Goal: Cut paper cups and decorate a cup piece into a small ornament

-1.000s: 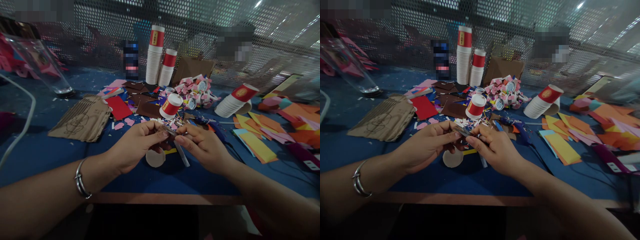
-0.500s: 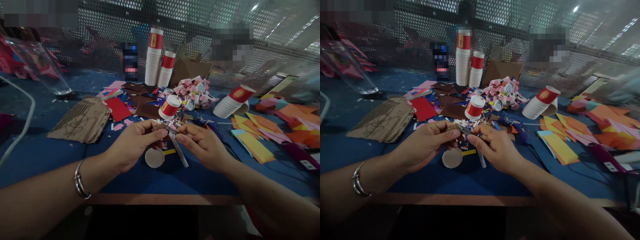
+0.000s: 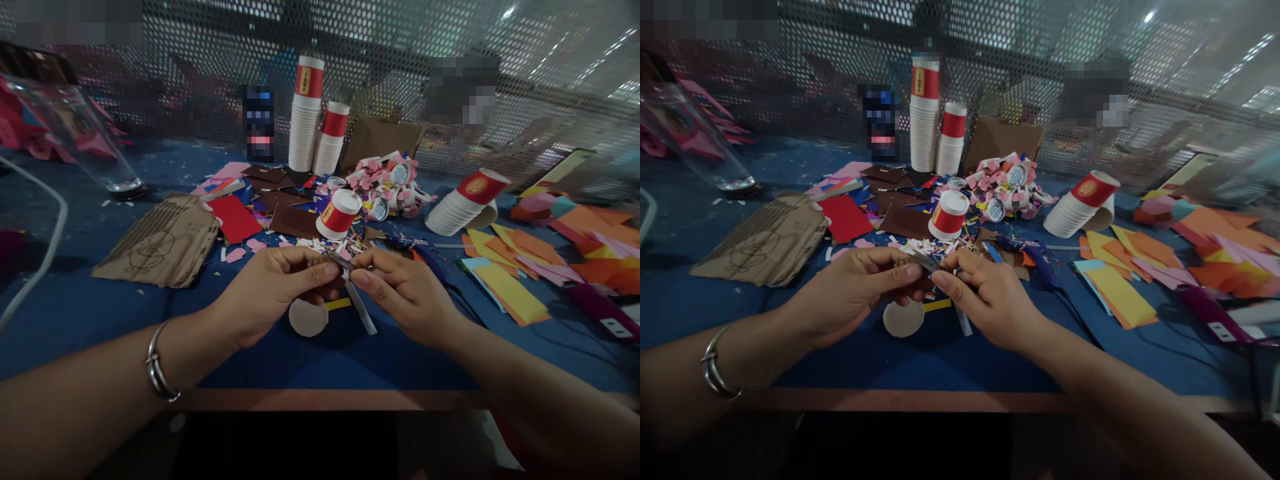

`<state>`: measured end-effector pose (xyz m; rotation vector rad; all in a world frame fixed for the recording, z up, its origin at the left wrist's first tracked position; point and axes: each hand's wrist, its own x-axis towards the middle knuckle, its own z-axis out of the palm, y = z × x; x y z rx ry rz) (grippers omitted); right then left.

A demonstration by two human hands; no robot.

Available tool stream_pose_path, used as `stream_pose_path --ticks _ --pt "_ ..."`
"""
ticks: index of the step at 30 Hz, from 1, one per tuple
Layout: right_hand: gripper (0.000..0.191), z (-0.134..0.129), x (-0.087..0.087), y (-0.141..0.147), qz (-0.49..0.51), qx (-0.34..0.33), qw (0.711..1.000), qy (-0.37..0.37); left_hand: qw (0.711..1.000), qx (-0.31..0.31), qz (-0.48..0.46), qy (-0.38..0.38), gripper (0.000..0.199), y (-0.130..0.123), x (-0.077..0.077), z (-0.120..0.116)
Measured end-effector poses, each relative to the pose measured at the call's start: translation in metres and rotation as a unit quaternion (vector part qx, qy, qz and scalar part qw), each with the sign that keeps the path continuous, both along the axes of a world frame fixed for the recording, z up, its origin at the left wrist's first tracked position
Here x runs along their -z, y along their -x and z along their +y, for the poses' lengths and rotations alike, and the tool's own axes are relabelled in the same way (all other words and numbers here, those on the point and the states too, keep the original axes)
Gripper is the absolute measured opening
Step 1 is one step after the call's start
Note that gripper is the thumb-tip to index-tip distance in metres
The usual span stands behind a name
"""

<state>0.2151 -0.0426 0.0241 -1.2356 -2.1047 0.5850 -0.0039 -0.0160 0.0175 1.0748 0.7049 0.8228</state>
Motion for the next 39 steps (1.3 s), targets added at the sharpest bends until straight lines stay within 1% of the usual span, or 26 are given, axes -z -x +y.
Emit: stream_pose_path --ticks 3,8,11,17,22,27,33,39 --pt "0.039 -0.0004 -0.0011 0.0 -0.001 -0.002 1.0 0.01 1.0 0.009 0.009 -0.004 0.02 -0.0011 0.0015 -0.0014" --pt "0.035 -0.0004 -0.0046 0.0001 0.004 -0.016 1.0 0.012 0.999 -0.011 0.016 -0.035 0.015 -0.0011 0.002 -0.0014" --pt "0.036 -0.0008 -0.0061 0.0005 0.005 -0.014 1.0 0.018 0.998 -0.023 0.018 -0.05 0.019 -0.0002 0.001 -0.0015" --pt "0.037 -0.0012 -0.0057 0.0008 0.009 0.0 1.0 0.023 0.998 -0.033 0.027 -0.052 0.026 0.0012 0.0 -0.002" --pt "0.036 0.0003 -0.0035 0.0006 0.016 -0.005 1.0 0.011 0.998 -0.047 0.048 -0.019 0.018 0.0039 0.0007 -0.0036" --pt "0.038 0.0004 -0.0008 0.0011 0.017 0.0 1.0 0.003 0.998 -0.061 0.013 0.003 0.016 0.0026 0.0004 -0.004" --pt "0.04 -0.0007 -0.0026 0.0025 0.019 0.001 1.0 0.012 0.998 -0.039 -0.019 0.044 0.018 0.0005 -0.0028 -0.0027" --pt "0.039 0.002 -0.004 0.0031 0.025 -0.005 0.999 0.02 0.997 -0.044 -0.027 0.053 0.02 -0.0018 -0.0022 -0.0019"
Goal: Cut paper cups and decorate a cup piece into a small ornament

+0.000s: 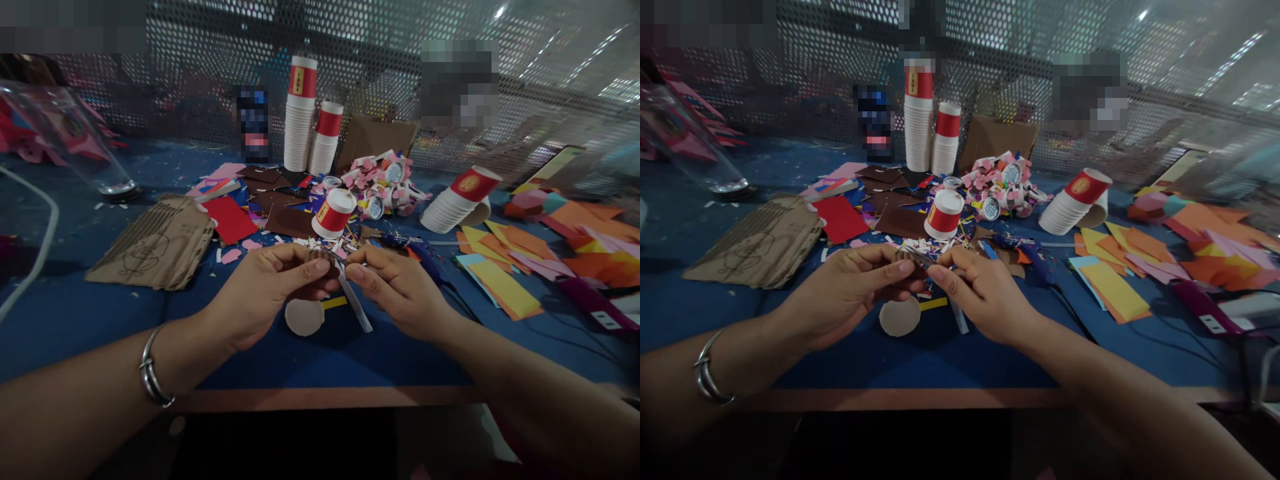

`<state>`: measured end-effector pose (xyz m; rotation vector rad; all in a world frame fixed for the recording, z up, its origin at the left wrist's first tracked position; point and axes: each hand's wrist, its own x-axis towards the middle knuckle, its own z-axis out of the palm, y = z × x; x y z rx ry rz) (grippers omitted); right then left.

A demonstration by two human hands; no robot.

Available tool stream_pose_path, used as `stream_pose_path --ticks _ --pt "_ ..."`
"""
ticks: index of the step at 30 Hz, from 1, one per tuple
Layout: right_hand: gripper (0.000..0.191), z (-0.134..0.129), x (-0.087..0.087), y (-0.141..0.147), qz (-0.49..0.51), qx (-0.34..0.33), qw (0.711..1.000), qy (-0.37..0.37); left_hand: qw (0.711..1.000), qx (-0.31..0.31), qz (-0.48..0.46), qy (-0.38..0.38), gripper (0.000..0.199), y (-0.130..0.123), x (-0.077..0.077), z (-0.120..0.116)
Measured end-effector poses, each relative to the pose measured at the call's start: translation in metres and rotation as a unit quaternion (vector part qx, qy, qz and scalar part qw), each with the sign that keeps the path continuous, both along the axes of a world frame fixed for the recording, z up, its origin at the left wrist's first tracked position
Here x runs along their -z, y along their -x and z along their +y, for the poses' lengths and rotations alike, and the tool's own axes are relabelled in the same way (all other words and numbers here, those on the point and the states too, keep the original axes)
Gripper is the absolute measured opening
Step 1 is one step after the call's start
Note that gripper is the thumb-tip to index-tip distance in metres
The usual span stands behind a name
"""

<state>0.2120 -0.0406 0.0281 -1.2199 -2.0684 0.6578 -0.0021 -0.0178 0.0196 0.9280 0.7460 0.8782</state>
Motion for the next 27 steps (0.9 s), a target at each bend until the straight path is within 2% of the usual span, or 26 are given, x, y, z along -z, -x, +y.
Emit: stream_pose_path --ticks 9,18,27 --pt "0.04 -0.0018 0.0014 0.0016 0.004 0.005 1.0 -0.023 1.0 -0.009 -0.016 -0.007 0.017 0.0004 -0.0037 -0.0008" --pt "0.042 0.002 0.002 0.0028 0.025 -0.002 0.999 0.032 1.0 0.001 0.008 -0.011 0.022 -0.0009 0.0013 0.0002" --pt "0.042 -0.0016 0.0011 0.004 -0.017 0.019 1.0 -0.005 0.998 -0.031 0.035 -0.049 0.025 -0.0004 -0.0034 -0.001"
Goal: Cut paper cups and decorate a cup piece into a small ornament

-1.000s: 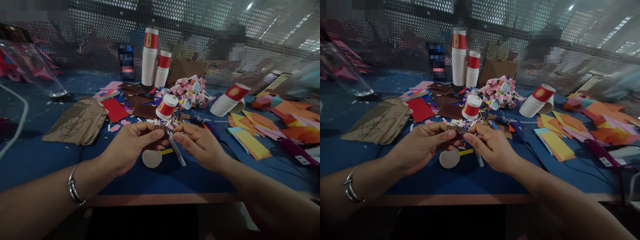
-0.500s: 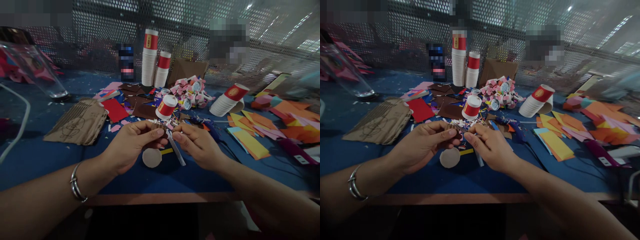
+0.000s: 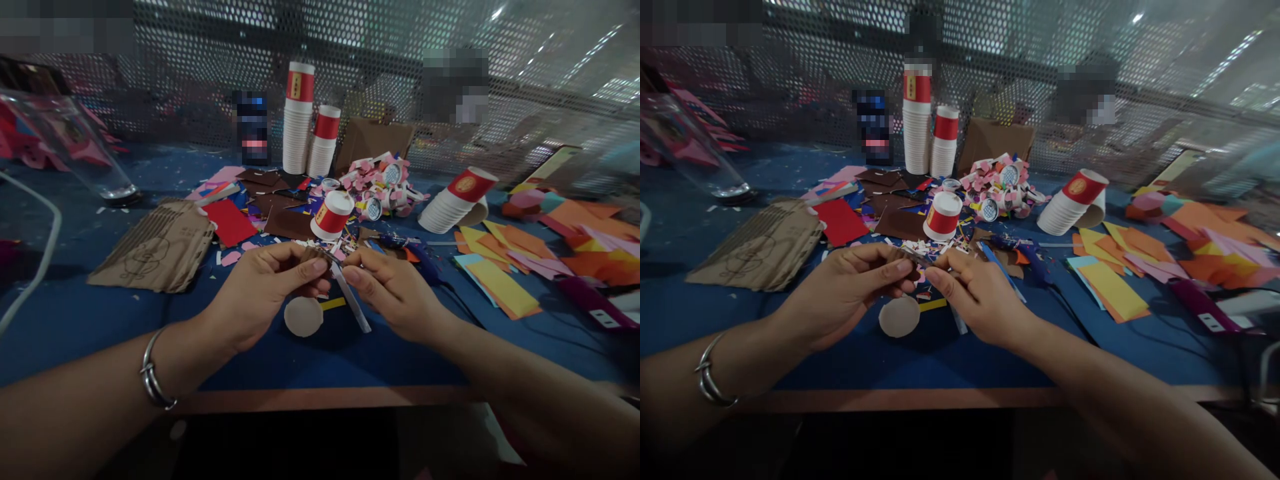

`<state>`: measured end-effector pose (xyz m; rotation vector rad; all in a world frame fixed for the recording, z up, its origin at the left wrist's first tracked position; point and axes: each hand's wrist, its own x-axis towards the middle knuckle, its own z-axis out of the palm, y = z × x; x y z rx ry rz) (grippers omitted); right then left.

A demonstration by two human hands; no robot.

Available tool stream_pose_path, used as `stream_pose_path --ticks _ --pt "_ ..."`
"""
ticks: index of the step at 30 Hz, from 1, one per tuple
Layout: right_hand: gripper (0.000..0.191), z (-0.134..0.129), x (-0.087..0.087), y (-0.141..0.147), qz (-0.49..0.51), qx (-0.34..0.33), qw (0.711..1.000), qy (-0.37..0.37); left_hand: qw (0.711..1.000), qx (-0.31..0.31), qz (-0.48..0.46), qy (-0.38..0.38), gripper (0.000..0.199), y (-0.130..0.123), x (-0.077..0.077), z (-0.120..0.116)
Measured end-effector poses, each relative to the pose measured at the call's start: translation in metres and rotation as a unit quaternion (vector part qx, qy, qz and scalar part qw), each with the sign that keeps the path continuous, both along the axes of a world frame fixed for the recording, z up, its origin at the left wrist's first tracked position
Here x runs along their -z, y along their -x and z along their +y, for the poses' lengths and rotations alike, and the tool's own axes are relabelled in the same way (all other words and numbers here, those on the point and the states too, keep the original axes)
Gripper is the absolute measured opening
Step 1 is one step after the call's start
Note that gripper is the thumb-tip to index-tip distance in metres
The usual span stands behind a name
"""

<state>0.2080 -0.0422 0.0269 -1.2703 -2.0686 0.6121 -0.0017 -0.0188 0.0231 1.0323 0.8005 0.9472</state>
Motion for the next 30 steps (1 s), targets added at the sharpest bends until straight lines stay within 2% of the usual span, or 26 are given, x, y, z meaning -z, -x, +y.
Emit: stream_pose_path --ticks 10,15,20,25,30 --pt "0.039 0.005 0.002 0.002 0.004 -0.008 1.0 0.008 0.997 0.051 -0.025 0.059 0.027 0.001 0.003 0.001" --pt "0.037 0.004 0.003 0.003 0.001 -0.009 1.0 -0.008 0.999 0.036 -0.001 0.026 0.023 0.002 0.002 0.0" --pt "0.039 0.004 0.004 -0.003 0.023 0.01 1.0 -0.008 1.0 -0.008 -0.006 -0.006 0.023 0.009 -0.002 0.0" --pt "0.043 0.008 0.003 -0.005 0.049 0.006 0.999 0.021 0.996 0.017 0.054 -0.074 0.019 0.01 -0.003 -0.001" --pt "0.044 0.009 0.005 -0.008 0.067 -0.026 0.996 0.061 0.994 0.001 0.065 -0.086 0.02 0.006 -0.001 0.0"
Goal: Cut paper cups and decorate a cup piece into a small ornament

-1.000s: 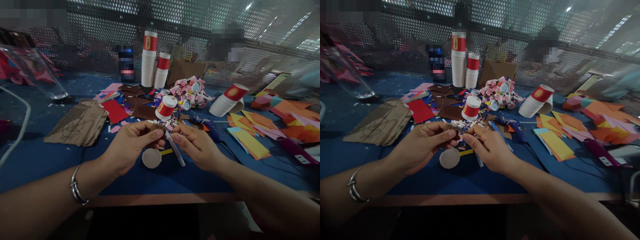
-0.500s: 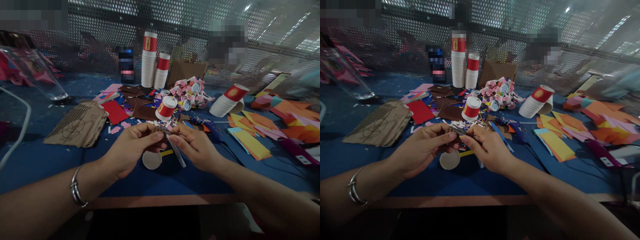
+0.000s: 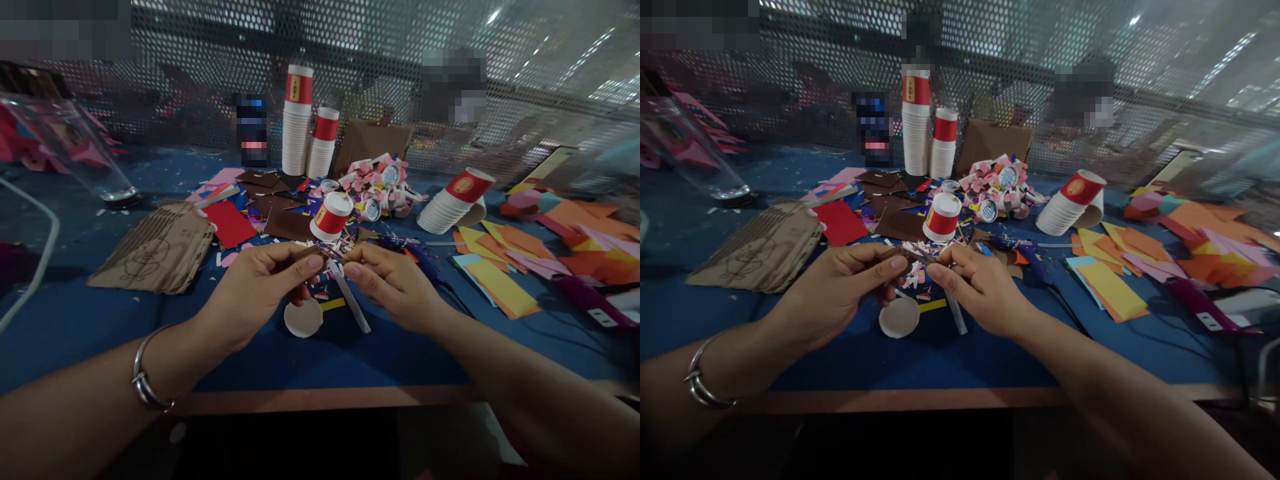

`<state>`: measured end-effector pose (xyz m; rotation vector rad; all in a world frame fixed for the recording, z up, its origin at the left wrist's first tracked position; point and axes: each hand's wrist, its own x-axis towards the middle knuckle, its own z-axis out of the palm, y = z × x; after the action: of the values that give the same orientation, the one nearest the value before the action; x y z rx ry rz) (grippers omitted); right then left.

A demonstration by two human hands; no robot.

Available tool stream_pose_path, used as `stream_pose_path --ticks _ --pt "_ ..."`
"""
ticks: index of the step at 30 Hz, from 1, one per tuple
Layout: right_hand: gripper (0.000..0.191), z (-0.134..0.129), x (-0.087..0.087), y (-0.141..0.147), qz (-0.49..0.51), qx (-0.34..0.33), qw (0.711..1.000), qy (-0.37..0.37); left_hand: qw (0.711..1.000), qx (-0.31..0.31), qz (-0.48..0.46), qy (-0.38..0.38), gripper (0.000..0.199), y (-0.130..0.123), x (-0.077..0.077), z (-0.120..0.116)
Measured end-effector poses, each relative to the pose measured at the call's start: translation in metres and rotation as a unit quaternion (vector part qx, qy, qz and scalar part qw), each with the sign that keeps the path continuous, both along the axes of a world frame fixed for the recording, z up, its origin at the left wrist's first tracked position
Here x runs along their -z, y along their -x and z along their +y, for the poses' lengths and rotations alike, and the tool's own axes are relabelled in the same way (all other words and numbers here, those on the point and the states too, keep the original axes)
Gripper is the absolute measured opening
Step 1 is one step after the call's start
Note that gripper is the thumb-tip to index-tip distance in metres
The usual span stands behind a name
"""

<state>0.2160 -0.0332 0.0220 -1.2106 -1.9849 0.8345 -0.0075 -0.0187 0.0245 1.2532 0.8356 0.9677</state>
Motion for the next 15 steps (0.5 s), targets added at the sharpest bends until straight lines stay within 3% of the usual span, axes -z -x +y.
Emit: stream_pose_path --ticks 8,15 --pt "0.044 -0.0007 -0.0038 -0.001 0.008 -0.022 1.0 0.003 1.0 0.016 0.025 -0.008 0.022 0.0013 0.0017 0.0018" --pt "0.047 -0.0004 -0.0071 -0.0009 -0.022 -0.045 0.998 -0.049 0.996 0.087 0.026 -0.001 0.02 0.0006 0.006 0.0007"
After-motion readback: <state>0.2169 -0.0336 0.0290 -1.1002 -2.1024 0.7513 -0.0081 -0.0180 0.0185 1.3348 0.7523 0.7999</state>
